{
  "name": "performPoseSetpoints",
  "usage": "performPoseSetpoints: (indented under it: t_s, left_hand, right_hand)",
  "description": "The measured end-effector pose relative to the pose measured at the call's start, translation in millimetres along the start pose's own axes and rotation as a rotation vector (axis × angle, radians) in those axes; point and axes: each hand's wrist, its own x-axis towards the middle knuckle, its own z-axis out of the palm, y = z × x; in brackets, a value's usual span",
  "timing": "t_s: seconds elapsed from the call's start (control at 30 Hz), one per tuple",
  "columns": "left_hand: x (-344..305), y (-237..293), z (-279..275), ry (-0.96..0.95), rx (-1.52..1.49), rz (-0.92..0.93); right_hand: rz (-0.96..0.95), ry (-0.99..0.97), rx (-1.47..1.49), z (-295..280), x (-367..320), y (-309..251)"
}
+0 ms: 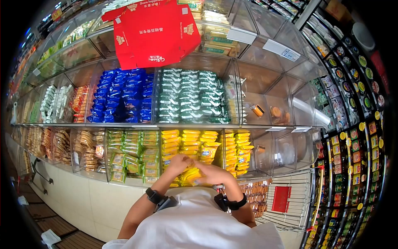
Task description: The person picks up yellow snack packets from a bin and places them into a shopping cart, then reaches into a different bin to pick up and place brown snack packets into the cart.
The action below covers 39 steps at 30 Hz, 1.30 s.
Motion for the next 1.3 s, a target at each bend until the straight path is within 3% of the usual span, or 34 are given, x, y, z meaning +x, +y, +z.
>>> performPoseSetpoints:
  t_s: [0.2,0.5,0.8,0.9,1.2,1.3]
  left_hand:
    - [2,-3,1,-0.034,-0.123,-0.146]
    - [3,-7,2,0.023,-0.058,-0.048]
    - [-4,12,-7,0.031,0.077,-0.066]
    - [-3,10,-7,0.03,0.083,-0.047]
    - [-2,10,-5,0.034,0.071,-0.082]
    - [-2,6,-5,0.049,0.088,-0.048]
  right_hand:
    - [-0.051,0.025,-0.03,2,-1,3]
    - [-0.115,0.077,-0.093,11,3,12]
    - [-0.018,-0.024,-0.088,11,6,9]
    - [-0.16,0.132,-0.109,18,7,16]
    - [0.006,-0.036,-0.103,8,5,4]
    - [-0.114,0.101,-0.071,16,8,14]
